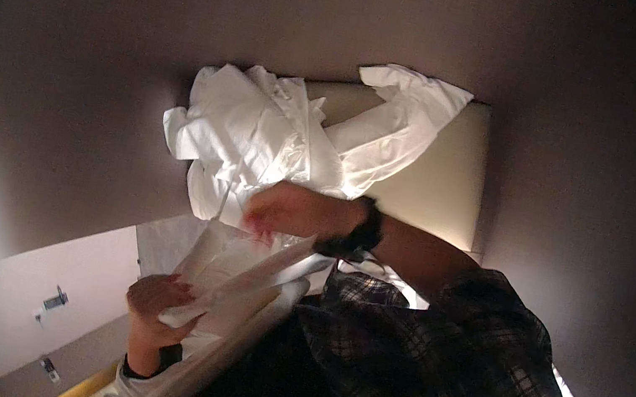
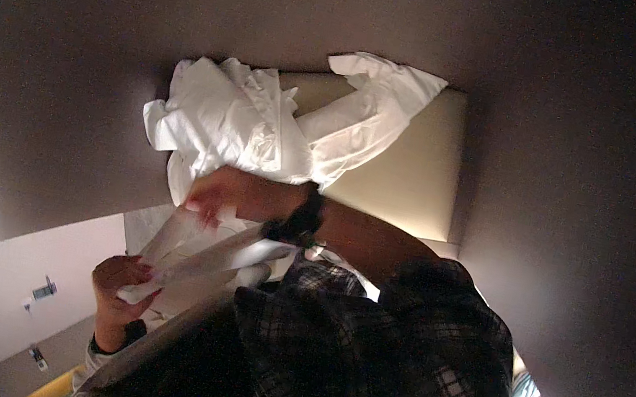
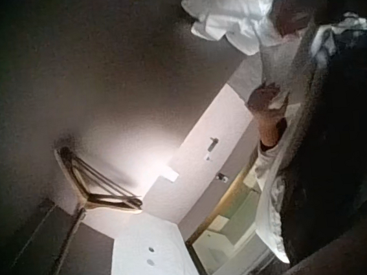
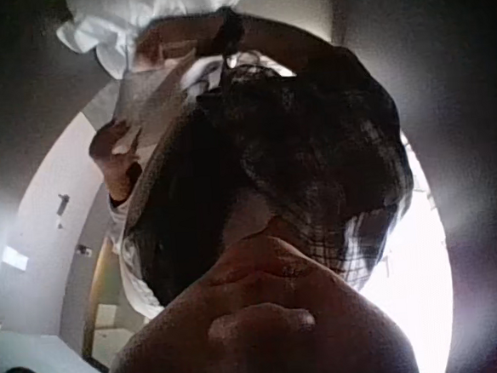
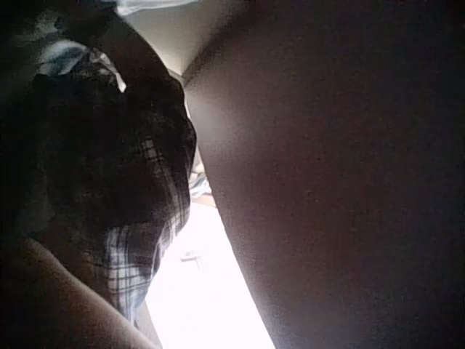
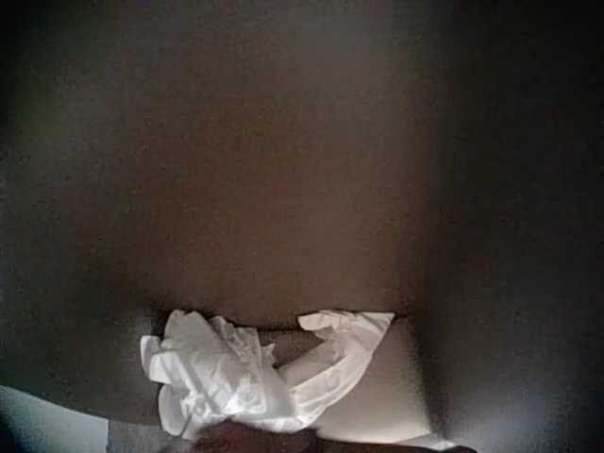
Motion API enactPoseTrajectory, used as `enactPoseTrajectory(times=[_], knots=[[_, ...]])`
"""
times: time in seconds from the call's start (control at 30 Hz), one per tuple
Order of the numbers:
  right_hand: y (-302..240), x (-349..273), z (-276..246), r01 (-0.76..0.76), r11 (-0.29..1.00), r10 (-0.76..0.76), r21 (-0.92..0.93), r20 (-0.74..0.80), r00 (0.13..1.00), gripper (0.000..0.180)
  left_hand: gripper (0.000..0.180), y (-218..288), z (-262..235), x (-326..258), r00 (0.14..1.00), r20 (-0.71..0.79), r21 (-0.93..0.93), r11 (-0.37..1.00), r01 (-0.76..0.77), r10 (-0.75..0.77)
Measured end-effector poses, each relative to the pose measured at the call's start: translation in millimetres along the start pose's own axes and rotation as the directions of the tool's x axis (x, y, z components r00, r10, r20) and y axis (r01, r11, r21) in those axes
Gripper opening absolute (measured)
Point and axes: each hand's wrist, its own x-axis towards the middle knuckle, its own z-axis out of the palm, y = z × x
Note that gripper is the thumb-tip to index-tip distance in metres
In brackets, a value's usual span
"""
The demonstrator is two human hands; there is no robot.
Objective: The person picks up a white pillowcase from a pile of linens on a bench, holds it open, and pulls it over a white pillow while standing in a hotel room.
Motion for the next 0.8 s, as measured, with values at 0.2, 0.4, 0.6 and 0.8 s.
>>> enactPoseTrajectory(times=[0.2, 0.4, 0.6, 0.8], knots=[[105.8, -128.3, -172.6, -0.425, 0.733, 0.519, 0.532, -0.840, -0.156, 0.068, 0.029, 0.6, -30.4, -70.3, 0.818, -0.504, 0.268, 0.850, 0.453, -0.277], [147.8, -158.6, -227.9, -0.438, 0.697, 0.543, 0.567, -0.817, -0.195, 0.074, 0.026, 11.4, -26.3, -92.9, 0.273, -0.681, -0.215, 0.543, 0.812, -0.679], [158.2, -125.3, -253.0, -0.417, 0.771, 0.491, 0.480, -0.866, -0.089, 0.046, 0.026, 8.3, -18.1, -100.6, 0.221, -0.713, -0.246, 0.532, 0.810, -0.666], [125.4, -158.1, -176.3, -0.479, 0.865, 0.258, 0.148, -0.951, 0.173, 0.072, 0.024, -6.2, -10.1, -105.0, 0.294, -0.660, -0.262, 0.579, 0.772, -0.691]])
